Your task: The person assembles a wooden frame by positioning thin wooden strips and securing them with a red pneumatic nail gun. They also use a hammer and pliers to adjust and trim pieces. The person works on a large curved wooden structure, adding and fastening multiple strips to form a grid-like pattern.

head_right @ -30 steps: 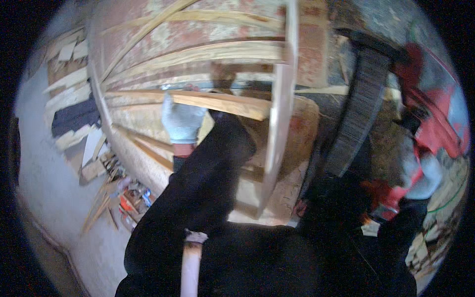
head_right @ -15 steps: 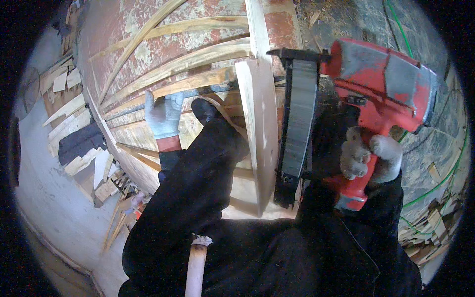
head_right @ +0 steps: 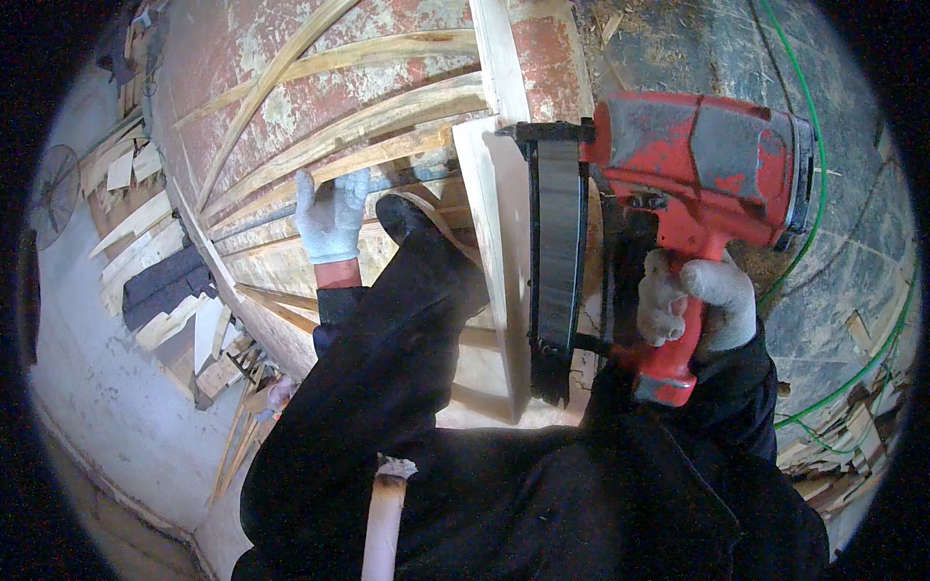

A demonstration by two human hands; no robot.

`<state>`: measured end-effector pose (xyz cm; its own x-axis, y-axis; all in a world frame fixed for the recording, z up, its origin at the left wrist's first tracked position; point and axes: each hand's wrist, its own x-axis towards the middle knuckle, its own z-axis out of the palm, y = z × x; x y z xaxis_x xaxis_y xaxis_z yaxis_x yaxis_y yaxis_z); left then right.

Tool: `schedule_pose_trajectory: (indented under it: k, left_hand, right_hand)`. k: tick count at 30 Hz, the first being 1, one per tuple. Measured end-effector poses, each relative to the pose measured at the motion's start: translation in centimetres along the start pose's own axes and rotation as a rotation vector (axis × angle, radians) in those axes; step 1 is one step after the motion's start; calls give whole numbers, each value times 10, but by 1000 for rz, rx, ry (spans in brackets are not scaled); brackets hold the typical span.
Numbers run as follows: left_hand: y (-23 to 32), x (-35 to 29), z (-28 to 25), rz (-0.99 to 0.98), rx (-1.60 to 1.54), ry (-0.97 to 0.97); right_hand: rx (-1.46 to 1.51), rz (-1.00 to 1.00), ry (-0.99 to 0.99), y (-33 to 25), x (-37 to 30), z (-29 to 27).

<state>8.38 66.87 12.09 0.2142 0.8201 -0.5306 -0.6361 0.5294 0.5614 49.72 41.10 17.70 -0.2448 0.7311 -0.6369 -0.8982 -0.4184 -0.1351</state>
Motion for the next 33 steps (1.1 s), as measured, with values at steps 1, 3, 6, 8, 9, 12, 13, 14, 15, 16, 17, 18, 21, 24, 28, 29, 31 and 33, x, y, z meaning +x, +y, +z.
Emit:
schedule_pose_trajectory:
  k: [1, 3, 6, 8, 9, 12, 13, 14, 15, 16, 17, 18, 21, 24, 28, 29, 31, 33]
  left_hand:
    - [-2, 0, 1, -23, -27, -28]
    - [-3, 1, 2, -21, -33, -8]
    - [-3, 0, 3, -22, -20, -20]
    - [-3, 0, 4, -8, 4, -22]
    - [-3, -1, 4, 5, 18, -20]
    - [-5, 0, 1, 26, 62, -10]
    - [-6, 0, 0, 45, 85, -17]
    - [-7, 1, -2, 31, 86, -7]
    - [-9, 3, -4, 33, 94, -7]
    - [-10, 4, -6, 36, 100, -9]
    - [-10, 5, -8, 14, 78, -14]
    - [-10, 6, -10, -9, 56, -17]
    - [-10, 6, -12, -48, -5, -34]
    - [-10, 5, -11, -53, -4, -49]
    - [-9, 5, -11, -52, -19, -21]
    - [-9, 5, -11, -50, -8, -10]
    - [-9, 5, -12, -55, 1, -7]
    - [-8, 5, -13, -40, 17, 36]
  right_hand:
    - [-21, -6, -3, 0, 0, 1]
    - [-29, -25, 21, 0, 0, 1]
    - [-9, -20, -1, 0, -2, -2]
    - [64, -21, -17, 2, -2, -4]
    - [87, -19, -27, 2, -2, -5]
    - [76, -18, -23, 3, -1, -5]
    - [57, -18, -20, 3, 0, -4]
    - [23, -22, -13, 2, 0, -4]
    - [3, -21, -12, 1, 1, -2]
    - [-17, -20, -11, 1, 1, -1]
    - [-23, -15, -16, 0, 2, 0]
    - [-22, -15, -1, -1, 1, 2]
    - [5, -24, 46, -2, 0, 5]
    - [0, -11, 43, -1, 0, 5]
    - [-6, -27, 32, -1, 1, 4]
    - [-4, -29, 30, -1, 1, 4]
    - [-2, -22, 11, -2, 2, 4]
    - [15, -6, -20, -3, 3, 4]
